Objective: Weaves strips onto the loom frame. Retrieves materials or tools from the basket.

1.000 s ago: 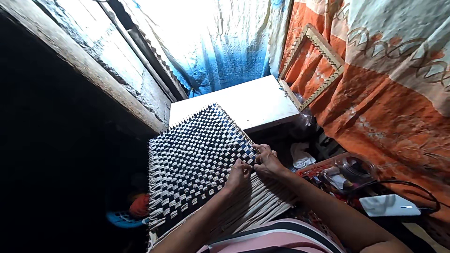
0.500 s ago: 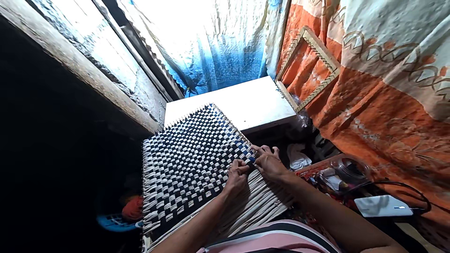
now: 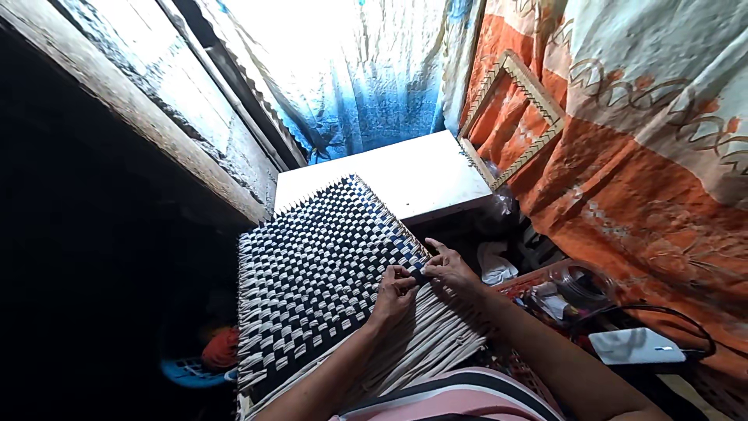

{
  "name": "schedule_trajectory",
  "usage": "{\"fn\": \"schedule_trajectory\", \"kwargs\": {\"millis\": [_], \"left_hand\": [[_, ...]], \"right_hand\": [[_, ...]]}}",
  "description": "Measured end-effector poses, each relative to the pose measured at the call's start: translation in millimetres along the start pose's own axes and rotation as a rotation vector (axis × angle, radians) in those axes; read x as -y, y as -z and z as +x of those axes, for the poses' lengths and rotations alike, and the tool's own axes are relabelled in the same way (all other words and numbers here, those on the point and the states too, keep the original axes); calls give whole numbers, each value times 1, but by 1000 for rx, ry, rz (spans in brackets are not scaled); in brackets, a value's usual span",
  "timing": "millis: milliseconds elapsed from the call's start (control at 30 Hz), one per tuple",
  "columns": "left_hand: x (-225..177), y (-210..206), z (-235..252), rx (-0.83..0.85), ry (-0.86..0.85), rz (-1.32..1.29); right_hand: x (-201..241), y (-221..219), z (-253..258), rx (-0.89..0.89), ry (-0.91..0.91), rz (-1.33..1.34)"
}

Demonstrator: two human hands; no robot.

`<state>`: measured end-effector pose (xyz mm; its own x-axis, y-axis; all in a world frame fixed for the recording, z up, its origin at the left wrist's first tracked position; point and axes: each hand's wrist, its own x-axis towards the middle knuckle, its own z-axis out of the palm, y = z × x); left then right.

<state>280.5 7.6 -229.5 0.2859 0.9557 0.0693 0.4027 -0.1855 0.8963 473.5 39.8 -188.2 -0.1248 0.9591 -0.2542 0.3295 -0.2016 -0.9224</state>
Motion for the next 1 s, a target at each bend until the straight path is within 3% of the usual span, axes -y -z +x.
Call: {"fn": "schedule_trajectory", "kwargs": {"millis": [167,300,467,567,700,900,1000], "left_hand": [[7,12,0,-117,-158,123],[9,16,15,-177,-89,229],[-30,8,18,-118,-172,54],[-40,-5,13,-119,-136,-11],[-48,-14,10,-114,35,-71],[-52,-1,18,-42,229,-418],[-52,13,21,-27,330,-575]], "right_hand": [[4,29,-2,-82,-161,359],[-10,25,-1,-61,-183,482],[5,21,-13,-62,-18,402],[9,16,-15,-54,32,358],[11,11,-18,-73,61,323],[12,6,-23,-57,124,276],[10,13,-19,-74,195,-123]]}}
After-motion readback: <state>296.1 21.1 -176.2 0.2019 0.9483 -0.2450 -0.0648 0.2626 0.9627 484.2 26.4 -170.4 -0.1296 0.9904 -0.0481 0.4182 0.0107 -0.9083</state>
